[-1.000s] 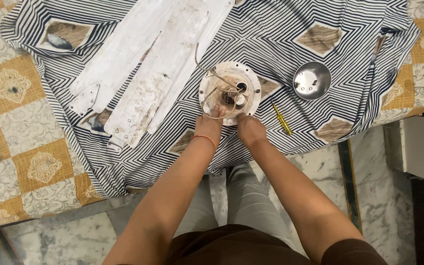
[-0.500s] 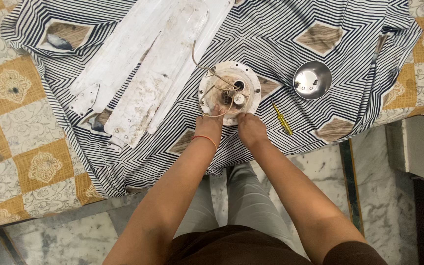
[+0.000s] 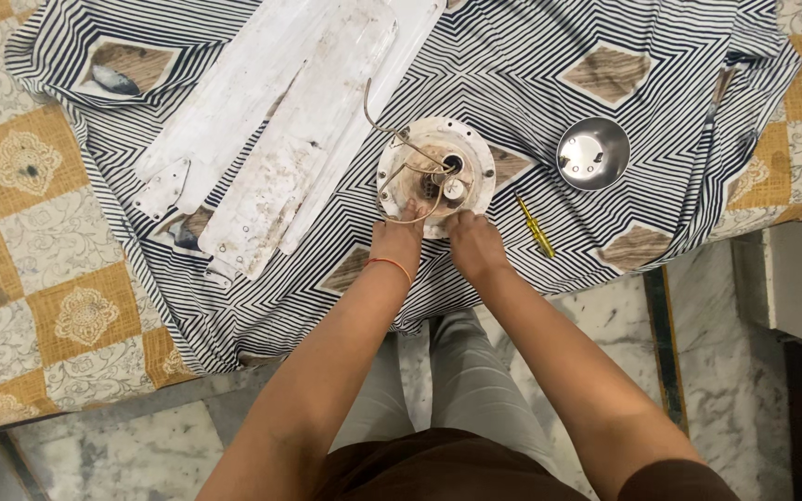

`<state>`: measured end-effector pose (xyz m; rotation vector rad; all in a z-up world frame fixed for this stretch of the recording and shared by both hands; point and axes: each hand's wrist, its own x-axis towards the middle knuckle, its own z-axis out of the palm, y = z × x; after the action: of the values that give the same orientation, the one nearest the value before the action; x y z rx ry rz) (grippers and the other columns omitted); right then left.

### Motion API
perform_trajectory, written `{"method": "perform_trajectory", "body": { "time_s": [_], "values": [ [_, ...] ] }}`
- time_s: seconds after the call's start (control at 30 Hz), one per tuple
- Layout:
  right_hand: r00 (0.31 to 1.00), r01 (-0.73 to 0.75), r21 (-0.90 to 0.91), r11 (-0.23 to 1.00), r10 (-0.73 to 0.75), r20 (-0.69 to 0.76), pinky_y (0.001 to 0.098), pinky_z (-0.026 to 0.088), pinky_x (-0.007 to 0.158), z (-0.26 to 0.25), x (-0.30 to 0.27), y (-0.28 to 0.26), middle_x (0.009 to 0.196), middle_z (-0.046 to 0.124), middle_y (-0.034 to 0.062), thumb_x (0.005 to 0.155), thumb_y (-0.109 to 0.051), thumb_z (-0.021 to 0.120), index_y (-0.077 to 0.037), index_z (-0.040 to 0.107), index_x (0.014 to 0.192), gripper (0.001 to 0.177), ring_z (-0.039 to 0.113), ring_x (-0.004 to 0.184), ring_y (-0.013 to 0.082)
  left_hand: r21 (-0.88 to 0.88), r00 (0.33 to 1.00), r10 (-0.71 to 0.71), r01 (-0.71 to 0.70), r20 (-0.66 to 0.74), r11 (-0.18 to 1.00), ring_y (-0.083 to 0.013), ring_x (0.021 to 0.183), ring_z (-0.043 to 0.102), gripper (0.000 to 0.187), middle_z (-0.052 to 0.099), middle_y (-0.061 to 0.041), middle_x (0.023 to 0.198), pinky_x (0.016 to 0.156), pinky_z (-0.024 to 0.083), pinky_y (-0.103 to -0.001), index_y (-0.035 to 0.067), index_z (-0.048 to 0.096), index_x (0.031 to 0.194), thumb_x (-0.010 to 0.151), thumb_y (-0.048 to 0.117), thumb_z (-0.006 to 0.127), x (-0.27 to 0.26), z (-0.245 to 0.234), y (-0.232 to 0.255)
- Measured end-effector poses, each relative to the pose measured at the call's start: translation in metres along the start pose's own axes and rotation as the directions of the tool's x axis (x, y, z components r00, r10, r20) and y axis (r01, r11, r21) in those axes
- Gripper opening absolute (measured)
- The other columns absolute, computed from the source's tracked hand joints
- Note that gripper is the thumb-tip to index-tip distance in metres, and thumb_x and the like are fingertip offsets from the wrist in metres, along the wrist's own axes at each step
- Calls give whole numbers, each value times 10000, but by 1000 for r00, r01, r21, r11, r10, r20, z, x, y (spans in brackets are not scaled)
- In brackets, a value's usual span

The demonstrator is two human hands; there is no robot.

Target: The person disassembles and reassembles the central hub of an electric fan. They remove the top cap, unscrew and remove the central rod, place the cap aside, then reinsert the rod and tighten it back into place using a screwdriver.

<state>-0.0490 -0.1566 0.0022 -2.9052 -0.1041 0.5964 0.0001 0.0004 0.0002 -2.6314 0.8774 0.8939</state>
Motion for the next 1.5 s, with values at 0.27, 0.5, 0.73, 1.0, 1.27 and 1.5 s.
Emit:
{"method": "perform_trajectory", "body": {
  "time_s": [0.27, 0.5, 0.73, 1.0, 1.27, 1.5],
  "values": [
    [953, -301, 351, 887, 274, 127, 503, 544, 847, -13, -2, 5, 1072, 677, 228, 1000, -304, 571, -17, 616, 1127, 317, 670, 1009, 410, -7, 999, 3, -2, 36, 1000, -260, 1327, 501, 691, 199, -47, 1695, 943, 456, -431, 183, 246, 1620, 975, 158, 491, 2, -4, 0],
    [996, 61, -24, 998, -62, -63, 468, 564, 814, -8, -5, -2, 1085, 650, 215, 809, -86, 586, -14, 592, 1177, 375, 678, 973, 375, 31, 997, 20, -23, 77, 999, -263, 1299, 523, 740, 182, -53, 1688, 953, 451, -443, 175, 223, 1625, 948, 174, 521, -3, -12, -2],
    [967, -243, 372, 896, 254, 18, 491, 547, 831, -26, -15, -2, 1077, 651, 205, 940, -304, 616, -32, 616, 1151, 344, 662, 1002, 404, -35, 998, 13, -11, 59, 999, -254, 1281, 542, 730, 205, -53, 1686, 945, 469, -443, 186, 241, 1625, 957, 153, 532, -1, -8, -3],
    [994, 29, -6, 1000, -30, -108, 475, 579, 796, -9, -10, 0, 1084, 684, 187, 893, -110, 578, -40, 633, 1164, 286, 697, 964, 373, -51, 1000, 16, -15, 15, 999, -256, 1235, 581, 689, 235, -47, 1695, 946, 481, -442, 204, 281, 1619, 981, 147, 532, -2, -7, -5],
    [948, -317, 352, 881, 298, 108, 500, 571, 792, -17, -13, -2, 1049, 710, 210, 1008, -348, 575, -54, 630, 1143, 328, 708, 930, 389, 15, 999, 30, -30, 25, 999, -260, 1218, 571, 779, 215, -37, 1690, 897, 493, -423, 206, 245, 1618, 916, 158, 581, -3, -12, -7],
    [991, 41, 87, 995, -30, -132, 488, 575, 786, -10, -9, 0, 1029, 691, 191, 827, -85, 562, -48, 650, 1084, 274, 702, 913, 375, -28, 998, 22, -21, 52, 999, -277, 1265, 561, 716, 220, -15, 1699, 930, 481, -437, 227, 245, 1629, 977, 137, 527, 2, -6, -5]
  ]
}}
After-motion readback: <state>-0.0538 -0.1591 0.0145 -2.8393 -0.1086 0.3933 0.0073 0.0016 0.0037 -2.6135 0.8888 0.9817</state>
